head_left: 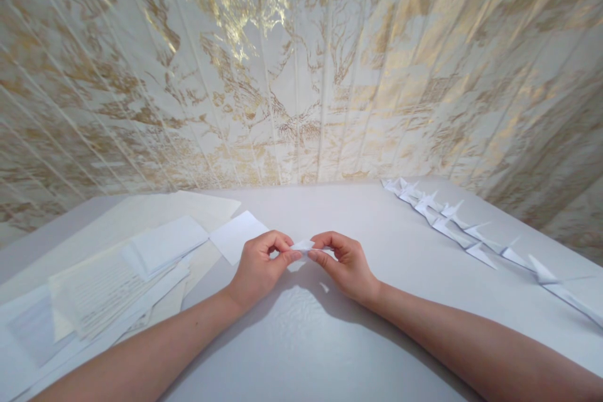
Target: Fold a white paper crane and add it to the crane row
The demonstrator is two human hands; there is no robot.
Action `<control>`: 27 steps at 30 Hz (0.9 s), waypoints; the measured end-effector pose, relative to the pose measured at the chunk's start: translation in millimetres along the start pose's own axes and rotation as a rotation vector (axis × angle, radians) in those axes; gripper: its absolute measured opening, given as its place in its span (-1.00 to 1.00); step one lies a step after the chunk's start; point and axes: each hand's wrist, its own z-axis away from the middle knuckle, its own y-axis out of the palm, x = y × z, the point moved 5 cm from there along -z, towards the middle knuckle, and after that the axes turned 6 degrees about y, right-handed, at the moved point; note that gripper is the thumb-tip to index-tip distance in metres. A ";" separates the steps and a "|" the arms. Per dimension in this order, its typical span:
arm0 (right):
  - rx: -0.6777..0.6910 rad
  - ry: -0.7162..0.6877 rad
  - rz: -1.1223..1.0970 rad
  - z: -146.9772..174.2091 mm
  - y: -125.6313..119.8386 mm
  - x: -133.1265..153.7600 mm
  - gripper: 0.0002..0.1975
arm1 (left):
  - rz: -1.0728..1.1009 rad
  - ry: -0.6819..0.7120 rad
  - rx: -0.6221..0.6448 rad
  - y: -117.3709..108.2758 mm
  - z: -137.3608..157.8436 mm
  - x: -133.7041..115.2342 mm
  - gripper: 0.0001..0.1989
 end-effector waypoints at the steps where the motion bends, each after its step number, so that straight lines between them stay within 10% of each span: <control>1: 0.008 0.000 -0.005 0.5 1.0 0.6 -0.86 | 0.018 -0.017 -0.002 0.7 0.5 0.6 -0.80; 12: -0.002 0.020 -0.004 0.7 4.4 0.7 -0.89 | 0.053 -0.187 0.237 17.6 3.4 4.5 -0.90; 27: 0.153 0.145 -0.186 0.2 10.9 -6.3 -0.85 | -0.059 -0.332 0.256 18.2 6.8 9.0 -0.76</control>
